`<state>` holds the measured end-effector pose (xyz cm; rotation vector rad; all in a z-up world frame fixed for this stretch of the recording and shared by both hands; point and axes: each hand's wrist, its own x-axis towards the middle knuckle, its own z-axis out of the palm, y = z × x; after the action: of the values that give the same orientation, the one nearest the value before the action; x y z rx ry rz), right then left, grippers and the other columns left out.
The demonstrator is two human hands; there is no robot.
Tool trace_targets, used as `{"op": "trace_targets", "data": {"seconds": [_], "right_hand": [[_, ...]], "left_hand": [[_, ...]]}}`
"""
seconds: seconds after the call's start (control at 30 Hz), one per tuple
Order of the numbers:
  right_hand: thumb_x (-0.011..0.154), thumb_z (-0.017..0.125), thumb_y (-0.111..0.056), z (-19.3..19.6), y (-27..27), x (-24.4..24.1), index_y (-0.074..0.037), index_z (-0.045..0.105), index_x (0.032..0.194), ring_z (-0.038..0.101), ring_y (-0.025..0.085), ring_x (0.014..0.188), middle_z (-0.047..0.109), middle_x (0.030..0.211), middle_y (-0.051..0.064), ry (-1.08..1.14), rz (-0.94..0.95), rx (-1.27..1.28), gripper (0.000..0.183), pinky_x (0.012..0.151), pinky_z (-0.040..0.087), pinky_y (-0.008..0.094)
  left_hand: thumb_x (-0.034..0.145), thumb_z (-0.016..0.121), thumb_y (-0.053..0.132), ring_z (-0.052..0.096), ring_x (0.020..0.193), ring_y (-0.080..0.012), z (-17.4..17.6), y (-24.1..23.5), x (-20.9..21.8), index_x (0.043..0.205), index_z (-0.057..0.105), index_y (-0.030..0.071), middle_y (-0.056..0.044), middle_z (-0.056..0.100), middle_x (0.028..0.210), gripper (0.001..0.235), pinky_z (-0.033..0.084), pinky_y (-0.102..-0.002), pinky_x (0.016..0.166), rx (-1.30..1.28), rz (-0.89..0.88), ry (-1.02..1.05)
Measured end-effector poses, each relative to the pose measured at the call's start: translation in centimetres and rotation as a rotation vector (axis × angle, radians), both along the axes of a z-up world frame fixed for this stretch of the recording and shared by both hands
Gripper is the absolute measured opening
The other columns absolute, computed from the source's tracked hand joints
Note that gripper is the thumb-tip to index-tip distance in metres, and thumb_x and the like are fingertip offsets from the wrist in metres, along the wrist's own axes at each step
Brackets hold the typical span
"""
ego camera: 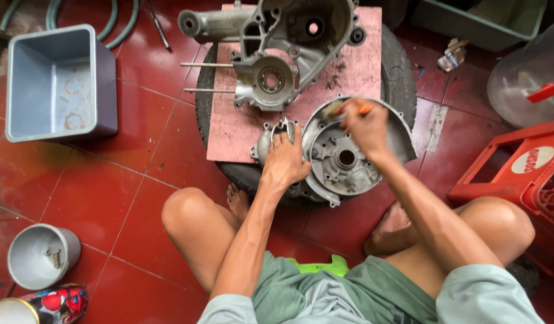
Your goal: Cleaning a motorcycle engine case using a brush and cleaning solution on a workshop floor.
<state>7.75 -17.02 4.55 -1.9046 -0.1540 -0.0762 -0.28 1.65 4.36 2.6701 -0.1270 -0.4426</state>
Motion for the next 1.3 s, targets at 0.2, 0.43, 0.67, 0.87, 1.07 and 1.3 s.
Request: {"op": "trace_targets", "data": {"seconds": [0.2,0.43,0.67,0.87,1.07,1.3], "right_hand": [[0.083,0.053,-0.020,4.4,1.3,-3.1,-0.008,0.075,0.084,0.059,0.018,0.042,0.061,0.052,0.013,0.386,0.295,0.095,0.025,0.041,0.049,0.026],[0.089,0.053,-0.009,1.5,1.7,-2.5,-0.012,0.079,0.094,0.060,0.014,0.052,0.061,0.056,0.008,0.037,0.082,0.030,0.026,0.051,0.047,0.023],[0.081,0.055,-0.020,3.9,1.3,-4.0,-0.014,0.078,0.077,0.050,0.010,0.041,0.055,0.047,0.005,0.320,0.319,0.044,0.023,0.043,0.042,0.021],[0.087,0.059,-0.017,0.3,1.3,-3.3,-0.016,0.079,0.092,0.061,0.017,0.055,0.063,0.060,0.011,0.203,0.207,-0.034,0.020,0.056,0.048,0.028],[0.078,0.057,-0.019,6.7,2.0,-5.9,-0.018,0.078,0.070,0.048,0.012,0.050,0.049,0.045,0.003,0.332,0.429,-0.101,0.023,0.055,0.044,0.025],[0.085,0.058,-0.013,1.7,1.8,-5.0,-0.011,0.077,0.087,0.059,0.018,0.060,0.065,0.061,0.011,0.129,0.462,-0.123,0.019,0.061,0.049,0.034]], "left_hand": [[0.075,0.068,0.029,0.047,0.128,-0.0535,-0.4,0.2,-0.1,0.158,0.025,-0.007,-0.039,0.052,0.127,0.100,0.041,-0.061,0.110,0.019,-0.027,0.014],[0.078,0.063,0.025,0.047,0.130,-0.0530,0.9,0.2,-0.3,0.157,0.028,-0.008,-0.040,0.052,0.129,0.093,0.040,-0.060,0.111,-0.020,-0.001,0.027],[0.084,0.058,0.020,0.047,0.130,-0.0553,0.4,0.5,0.0,0.157,0.028,-0.010,-0.043,0.051,0.129,0.084,0.041,-0.062,0.109,-0.054,-0.018,0.082],[0.086,0.049,0.011,0.049,0.124,-0.0589,1.2,1.1,-0.5,0.157,0.027,-0.009,-0.042,0.052,0.125,0.077,0.046,-0.064,0.103,-0.050,-0.056,0.033],[0.088,0.045,0.011,0.059,0.117,-0.0550,0.6,1.7,-0.3,0.154,0.037,-0.006,-0.039,0.061,0.117,0.069,0.052,-0.061,0.096,-0.069,-0.051,0.032],[0.097,0.044,0.026,0.067,0.107,-0.0520,-0.2,1.3,0.0,0.147,0.049,-0.007,-0.036,0.068,0.110,0.060,0.056,-0.061,0.088,-0.063,-0.006,-0.021]]}}
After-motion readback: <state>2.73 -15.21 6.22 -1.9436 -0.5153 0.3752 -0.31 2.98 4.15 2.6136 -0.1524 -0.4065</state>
